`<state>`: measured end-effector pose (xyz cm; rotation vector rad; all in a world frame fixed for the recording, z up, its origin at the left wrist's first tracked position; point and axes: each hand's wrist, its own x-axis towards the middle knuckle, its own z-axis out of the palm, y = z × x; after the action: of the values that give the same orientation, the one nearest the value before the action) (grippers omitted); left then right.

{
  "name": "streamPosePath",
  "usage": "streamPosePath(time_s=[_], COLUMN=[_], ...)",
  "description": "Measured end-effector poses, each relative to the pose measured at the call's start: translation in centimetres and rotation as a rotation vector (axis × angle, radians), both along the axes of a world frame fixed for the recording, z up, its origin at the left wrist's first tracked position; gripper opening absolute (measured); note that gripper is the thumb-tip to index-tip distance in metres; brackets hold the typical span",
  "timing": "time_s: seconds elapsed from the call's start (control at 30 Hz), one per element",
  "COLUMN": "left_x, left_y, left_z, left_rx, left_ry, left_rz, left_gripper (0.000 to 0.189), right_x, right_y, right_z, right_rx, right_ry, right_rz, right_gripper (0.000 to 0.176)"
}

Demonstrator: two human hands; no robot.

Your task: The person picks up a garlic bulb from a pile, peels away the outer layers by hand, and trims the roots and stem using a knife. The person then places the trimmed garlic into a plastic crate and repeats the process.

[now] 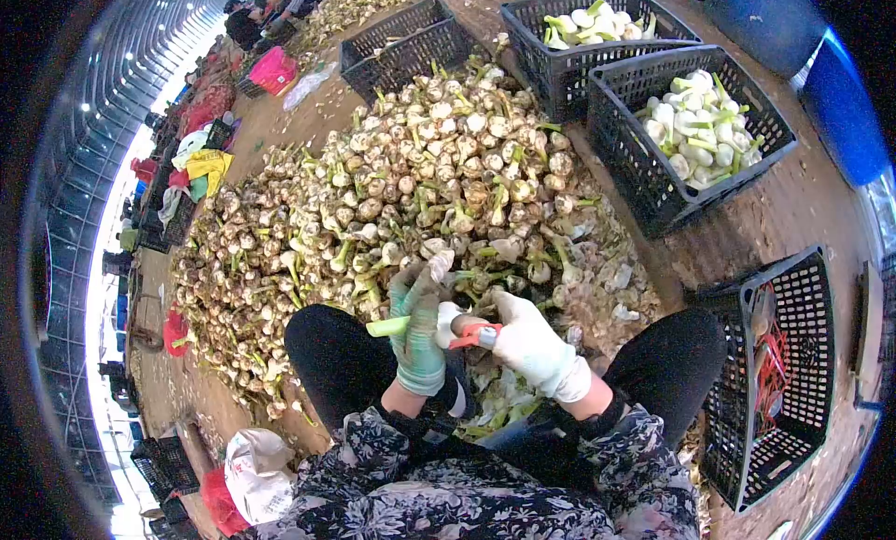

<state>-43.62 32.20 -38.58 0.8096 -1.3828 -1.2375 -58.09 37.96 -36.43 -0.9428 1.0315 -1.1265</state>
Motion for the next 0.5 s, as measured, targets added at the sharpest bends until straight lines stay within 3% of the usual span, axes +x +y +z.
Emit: streamPosePath(time_s=[0.07,0.13,0.17,0.2,0.27,0.33,0.4,0.43,0.47,0.5], left_x=[0.3,0.1,-0.2,-0.2,-0.1,0.0,0.3,0.6,0.3,0.0], left_y=[-0.2,0.2,0.6,0.3,-0.1,-0.2,-0.4,-0.5,-0.5,-0.5], left_z=[0.3,1.5,3.5,3.9,4.4,4.5,4.5,3.3,2.8,2.5], left_rx=[-0.111,0.312,0.419,0.412,0.399,0.489,0.468,0.545,0.548,0.451], left_ry=[-0.136,0.205,0.385,0.384,0.415,0.419,0.361,0.206,0.209,0.143], left_rz=[-0.018,-0.145,-0.199,-0.207,-0.254,-0.194,-0.351,-0.268,-0.271,-0.220], left_gripper=[0.042,0.037,0.045,0.045,0.050,0.049,0.045,0.042,0.042,0.042], right_x=[-0.2,-1.0,-1.1,-1.6,-1.7,-1.7,-2.2,-1.7,-1.4,-0.8], right_y=[0.0,-0.5,-1.2,-1.4,-0.7,-0.4,0.1,0.2,0.1,-0.1], right_z=[0.2,-0.2,-0.9,-1.1,1.1,-1.2,0.2,-0.9,0.5,0.6], right_rx=[0.028,0.153,0.190,0.208,0.232,0.094,0.183,0.181,0.023,0.063], right_ry=[0.069,0.159,-0.022,-0.139,-0.097,0.007,-0.092,-0.377,-0.228,-0.180], right_rz=[-0.032,-0.128,-0.310,-0.293,-0.085,-0.032,-0.030,-0.009,0.044,0.035], right_gripper=[0.031,0.028,0.022,0.022,0.023,0.022,0.021,0.029,0.038,0.042])
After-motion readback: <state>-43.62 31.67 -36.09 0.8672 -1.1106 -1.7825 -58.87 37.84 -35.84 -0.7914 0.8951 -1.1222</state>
